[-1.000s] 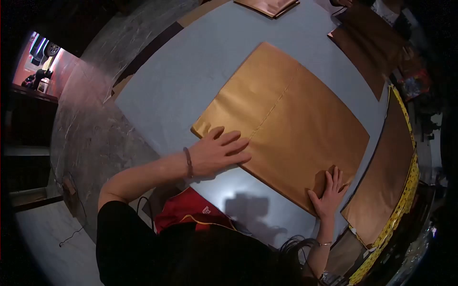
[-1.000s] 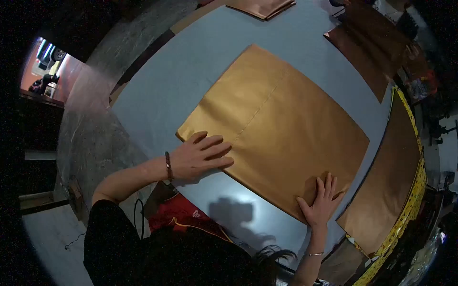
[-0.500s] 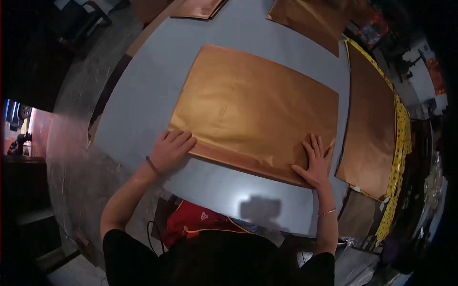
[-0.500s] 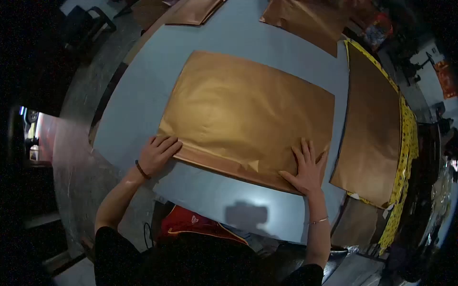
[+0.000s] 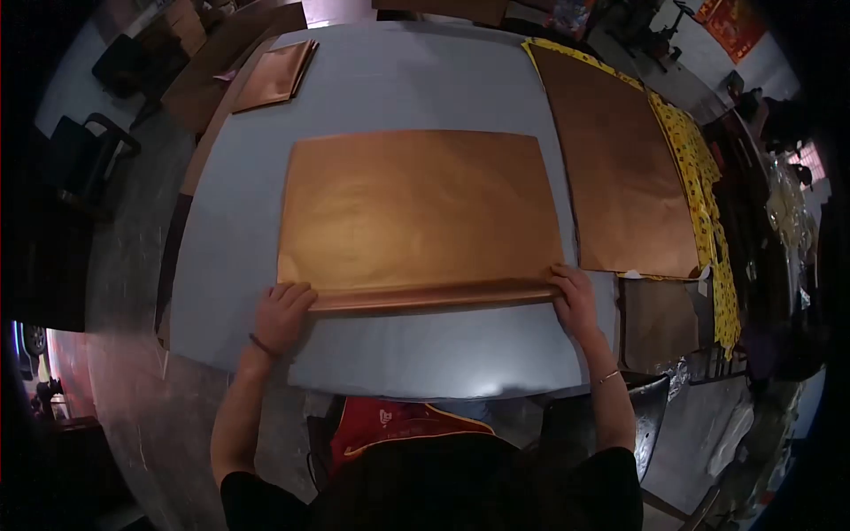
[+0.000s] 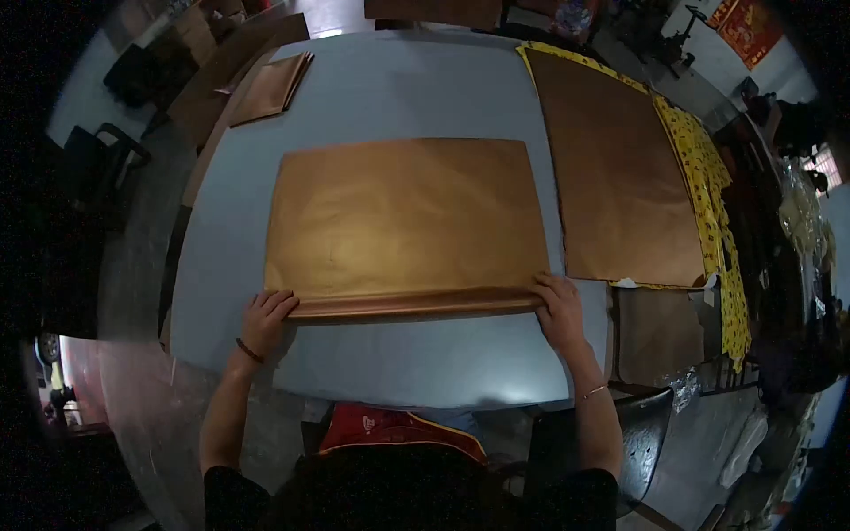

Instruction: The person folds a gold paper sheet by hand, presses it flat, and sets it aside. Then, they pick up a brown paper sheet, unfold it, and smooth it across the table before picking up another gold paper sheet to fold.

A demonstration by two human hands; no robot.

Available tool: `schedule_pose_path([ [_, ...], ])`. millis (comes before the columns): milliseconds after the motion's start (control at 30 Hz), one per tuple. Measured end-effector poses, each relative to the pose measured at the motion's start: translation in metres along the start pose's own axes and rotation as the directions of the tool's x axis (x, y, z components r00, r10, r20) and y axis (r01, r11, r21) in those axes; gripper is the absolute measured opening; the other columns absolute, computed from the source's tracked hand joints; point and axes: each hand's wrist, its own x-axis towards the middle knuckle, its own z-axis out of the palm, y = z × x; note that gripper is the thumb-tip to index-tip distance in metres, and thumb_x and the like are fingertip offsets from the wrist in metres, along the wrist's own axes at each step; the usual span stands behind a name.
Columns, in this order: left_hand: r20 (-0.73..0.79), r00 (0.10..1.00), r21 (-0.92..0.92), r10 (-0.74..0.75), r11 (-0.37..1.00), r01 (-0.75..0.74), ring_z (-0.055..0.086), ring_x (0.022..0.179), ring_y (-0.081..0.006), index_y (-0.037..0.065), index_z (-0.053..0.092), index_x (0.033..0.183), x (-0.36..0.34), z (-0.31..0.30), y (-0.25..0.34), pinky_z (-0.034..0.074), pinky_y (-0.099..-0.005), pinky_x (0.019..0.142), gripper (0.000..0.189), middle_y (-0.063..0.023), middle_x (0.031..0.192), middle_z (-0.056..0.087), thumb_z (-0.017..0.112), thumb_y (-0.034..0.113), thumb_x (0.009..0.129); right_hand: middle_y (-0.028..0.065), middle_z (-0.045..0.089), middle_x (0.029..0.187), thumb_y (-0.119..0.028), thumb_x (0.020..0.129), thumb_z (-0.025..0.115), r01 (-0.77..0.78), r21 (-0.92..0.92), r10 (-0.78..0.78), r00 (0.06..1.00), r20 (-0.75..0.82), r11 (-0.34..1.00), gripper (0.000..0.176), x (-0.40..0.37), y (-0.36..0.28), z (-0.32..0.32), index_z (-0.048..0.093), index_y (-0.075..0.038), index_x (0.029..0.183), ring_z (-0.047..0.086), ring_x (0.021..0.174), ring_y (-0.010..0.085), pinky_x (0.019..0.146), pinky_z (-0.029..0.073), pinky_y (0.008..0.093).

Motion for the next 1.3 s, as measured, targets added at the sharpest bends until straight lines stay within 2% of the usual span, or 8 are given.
schedule_pose_path([
  [200, 0.006, 0.988, -0.192, -0.155, 0.969, 0.154, 0.061, 0.088, -0.0293, 0.006, 0.064, 0.094, -0.026, -0.034, -0.034, 0.047, -0.0382, 0.079, 0.022, -0.0099, 0.095, 0.065, 0.057, -0.002, 0.075, 0.0115, 0.066, 0.100, 0.006, 0.070, 0.062, 0.102, 0.100, -0.092, 0.991, -0.100, 0.990, 0.030, 0.008, -0.016, -0.043, 0.066, -0.006, 0.097, 0.060, 0.100, 0.0324, 0.086, 0.045, 0.0427],
  [400, -0.153, 0.948, -0.491, -0.278, 0.854, 0.171, 0.061, 0.088, -0.0181, 0.002, 0.063, 0.102, 0.003, -0.188, -0.019, 0.048, -0.0283, 0.078, 0.019, -0.0092, 0.094, 0.064, 0.059, -0.001, 0.084, 0.0070, 0.065, 0.091, 0.005, 0.076, 0.057, -0.327, 0.261, 0.346, 0.938, -0.028, 0.908, 0.032, 0.013, -0.082, -0.168, 0.064, -0.003, 0.106, 0.060, 0.090, 0.0143, 0.077, 0.048, 0.0282],
  [533, -0.317, 0.929, -0.400, -0.191, 0.915, 0.052, 0.059, 0.095, -0.0141, 0.004, 0.058, 0.116, 0.015, -0.277, -0.030, 0.047, -0.0259, 0.082, 0.027, -0.0062, 0.103, 0.062, 0.054, 0.002, 0.089, 0.0050, 0.059, 0.108, -0.001, 0.081, 0.057, 0.086, 0.468, 0.027, 0.973, -0.229, 0.880, 0.038, 0.031, -0.087, -0.251, 0.059, -0.008, 0.118, 0.058, 0.099, 0.0156, 0.086, 0.047, 0.0284],
  [633, -0.260, 0.923, -0.531, -0.284, 0.840, 0.109, 0.058, 0.099, -0.0135, 0.006, 0.052, 0.129, 0.045, -0.320, -0.034, 0.046, -0.0236, 0.086, 0.040, -0.0055, 0.110, 0.061, 0.053, 0.002, 0.090, 0.0065, 0.059, 0.112, -0.004, 0.084, 0.058, 0.005, 0.483, 0.177, 0.927, -0.331, 0.876, 0.038, 0.063, -0.119, -0.282, 0.057, -0.010, 0.122, 0.057, 0.104, 0.0164, 0.090, 0.047, 0.0297],
  [800, -0.137, 0.898, -0.774, -0.418, 0.611, 0.167, 0.056, 0.106, -0.0140, 0.006, 0.049, 0.133, 0.095, -0.292, -0.041, 0.046, -0.0248, 0.090, 0.044, -0.0061, 0.117, 0.059, 0.056, 0.003, 0.090, 0.0069, 0.059, 0.115, -0.014, 0.088, 0.065, 0.080, 0.597, 0.138, 0.940, -0.311, 0.798, 0.048, 0.117, -0.099, -0.263, 0.049, -0.012, 0.133, 0.057, 0.107, 0.0175, 0.092, 0.045, 0.0306],
  [1033, 0.177, 0.813, -0.844, -0.555, 0.339, 0.415, 0.057, 0.103, -0.0139, 0.005, 0.049, 0.131, 0.140, -0.175, -0.111, 0.047, -0.0254, 0.088, 0.047, -0.0063, 0.116, 0.057, 0.062, 0.000, 0.086, 0.0068, 0.059, 0.115, -0.014, 0.087, 0.067, -0.204, 0.803, 0.282, 0.958, 0.048, 0.559, 0.055, 0.191, -0.036, -0.149, 0.043, -0.006, 0.135, 0.057, 0.107, 0.0177, 0.094, 0.046, 0.0303],
  [1167, 0.303, 0.751, -0.825, -0.587, 0.233, 0.515, 0.062, 0.086, -0.0135, 0.002, 0.047, 0.132, 0.156, -0.091, -0.159, 0.051, -0.0242, 0.076, 0.050, -0.0067, 0.098, 0.064, 0.063, 0.000, 0.085, 0.0088, 0.059, 0.112, -0.010, 0.085, 0.067, -0.416, 0.754, 0.455, 0.873, 0.174, 0.509, 0.055, 0.217, -0.008, -0.080, 0.043, -0.004, 0.134, 0.057, 0.104, 0.0195, 0.090, 0.049, 0.0319],
  [1300, 0.440, 0.629, -0.741, -0.641, 0.136, 0.658, 0.065, 0.087, -0.0165, 0.003, 0.045, 0.134, 0.158, -0.012, -0.180, 0.053, -0.0234, 0.074, 0.051, -0.0124, 0.108, 0.063, 0.063, 0.002, 0.087, 0.0085, 0.059, 0.109, -0.010, 0.085, 0.067, -0.558, 0.731, 0.528, 0.788, 0.317, 0.394, 0.054, 0.219, 0.051, 0.005, 0.044, -0.002, 0.133, 0.057, 0.100, 0.0186, 0.086, 0.049, 0.0320],
])
